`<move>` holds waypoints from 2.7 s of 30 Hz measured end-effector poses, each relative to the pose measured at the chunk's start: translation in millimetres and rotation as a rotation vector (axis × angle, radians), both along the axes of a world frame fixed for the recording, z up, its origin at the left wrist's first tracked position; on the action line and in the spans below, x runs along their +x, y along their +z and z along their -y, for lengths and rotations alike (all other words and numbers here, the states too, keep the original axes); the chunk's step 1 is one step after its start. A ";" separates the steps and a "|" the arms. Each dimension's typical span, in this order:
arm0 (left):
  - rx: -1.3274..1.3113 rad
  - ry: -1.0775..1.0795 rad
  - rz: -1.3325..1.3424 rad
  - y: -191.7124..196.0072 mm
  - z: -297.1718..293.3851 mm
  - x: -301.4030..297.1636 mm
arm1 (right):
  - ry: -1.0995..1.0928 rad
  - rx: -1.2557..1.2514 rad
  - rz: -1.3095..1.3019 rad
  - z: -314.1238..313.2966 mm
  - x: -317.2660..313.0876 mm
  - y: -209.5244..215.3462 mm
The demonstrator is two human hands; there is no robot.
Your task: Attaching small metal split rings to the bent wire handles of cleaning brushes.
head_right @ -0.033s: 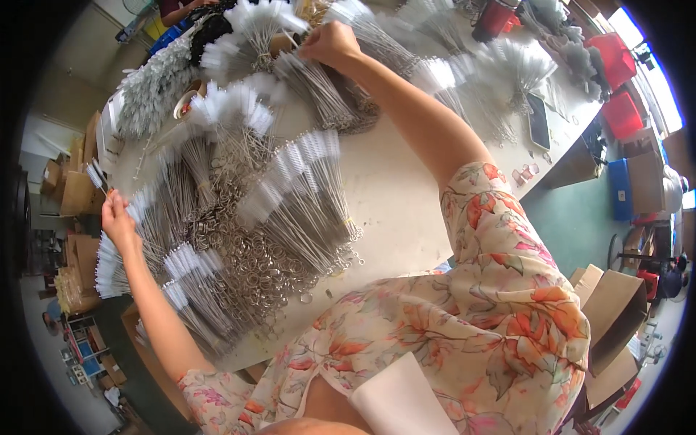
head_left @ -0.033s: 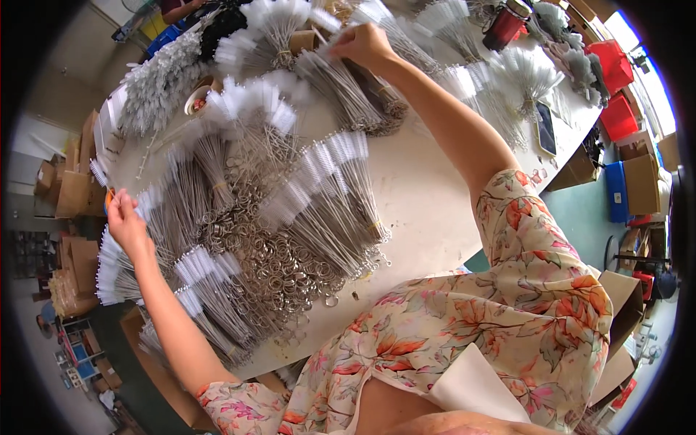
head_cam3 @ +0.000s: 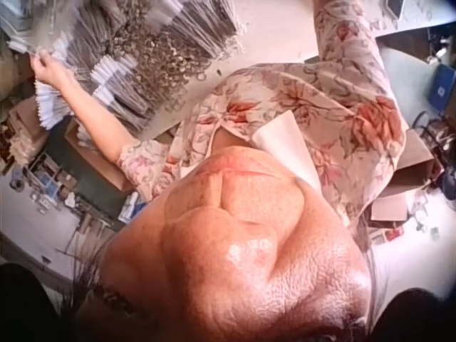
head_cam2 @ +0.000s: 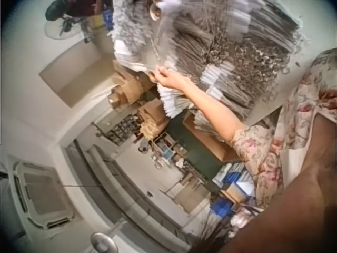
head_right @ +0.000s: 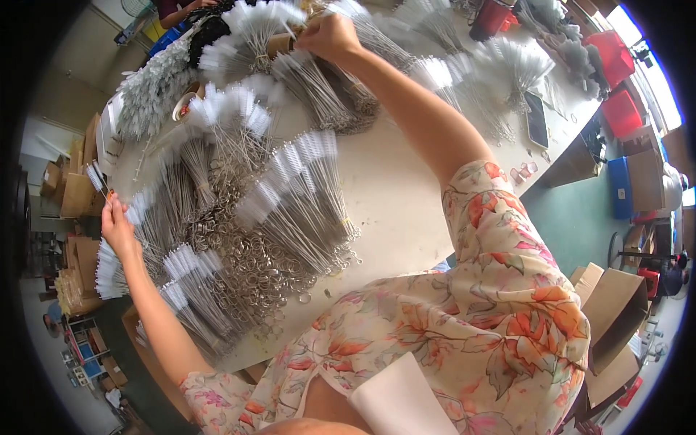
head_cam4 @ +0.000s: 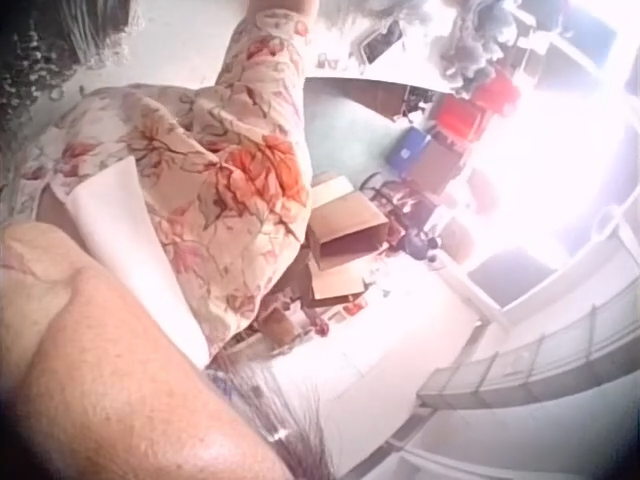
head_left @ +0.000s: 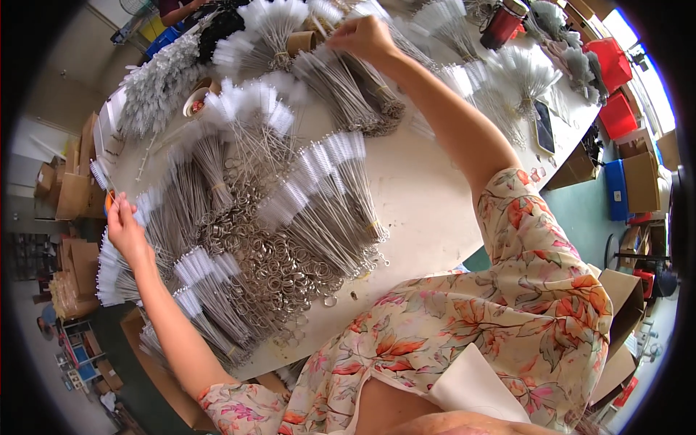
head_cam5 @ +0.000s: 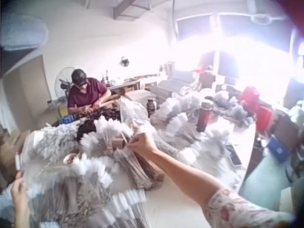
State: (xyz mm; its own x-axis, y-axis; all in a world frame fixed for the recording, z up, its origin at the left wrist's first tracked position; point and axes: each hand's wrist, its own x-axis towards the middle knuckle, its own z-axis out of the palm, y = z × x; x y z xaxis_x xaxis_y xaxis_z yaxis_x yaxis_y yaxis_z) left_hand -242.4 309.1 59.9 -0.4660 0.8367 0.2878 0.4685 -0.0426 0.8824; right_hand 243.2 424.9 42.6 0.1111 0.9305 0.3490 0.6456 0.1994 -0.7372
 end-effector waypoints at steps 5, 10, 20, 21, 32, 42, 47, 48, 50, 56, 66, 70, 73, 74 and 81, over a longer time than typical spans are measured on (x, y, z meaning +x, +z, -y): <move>-0.044 -0.106 0.134 30.8 91.6 56.7 | 0.041 0.312 -0.130 -16.6 78.6 51.7; -0.169 -0.115 0.177 12.4 176.6 69.5 | -0.047 0.060 0.167 -31.7 95.3 16.3; -0.057 -0.098 0.527 -23.1 223.9 91.8 | -0.221 0.367 0.473 -0.4 54.4 42.3; -0.065 -0.125 0.503 -18.1 216.2 102.1 | -0.146 0.364 0.401 13.5 54.5 58.7; 0.166 -0.464 0.096 -9.7 166.0 239.3 | 0.934 -0.452 -0.774 236.1 -128.9 27.5; 0.719 -0.486 -0.244 -64.0 196.9 263.9 | 0.684 -0.565 -1.172 266.6 -79.9 -43.2; 0.500 -0.610 -0.298 -91.3 229.1 278.4 | 0.842 -0.664 -1.378 267.6 -37.8 -34.4; 0.495 -0.619 -0.291 -97.2 236.2 275.5 | 0.865 -0.673 -1.112 266.9 -23.5 -20.1; 0.309 -0.696 -0.211 -110.5 248.9 264.0 | 0.705 -0.642 -0.145 265.8 -3.7 10.0; 0.125 -0.787 -0.051 -127.9 274.4 252.3 | 0.535 -0.135 1.728 291.2 11.7 -47.0; 0.381 -0.724 -0.185 -98.4 275.8 237.5 | 0.974 -1.276 -0.302 323.9 -54.0 -32.8; 0.360 -0.907 -0.470 -79.7 237.1 213.3 | 0.915 -0.932 -0.044 319.4 -38.9 -34.6; 0.243 -0.841 -0.768 -80.8 189.2 179.6 | 0.696 -0.399 0.808 306.7 -11.6 -44.8; 0.230 -0.862 -0.840 -86.4 181.9 171.7 | 0.635 -0.317 1.039 307.6 -8.4 -50.7; 0.241 -0.851 -0.784 -86.2 175.8 170.3 | 0.656 -0.465 0.130 312.0 -39.4 -51.4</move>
State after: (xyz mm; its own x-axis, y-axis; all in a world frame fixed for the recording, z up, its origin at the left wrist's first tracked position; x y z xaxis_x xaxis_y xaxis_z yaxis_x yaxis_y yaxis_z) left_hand -72.1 133.3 -26.4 0.5890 0.6778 0.4400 0.6193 -0.7284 0.2931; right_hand 203.8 112.9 -8.8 -0.5214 0.8453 -0.1167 0.5899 0.2582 -0.7651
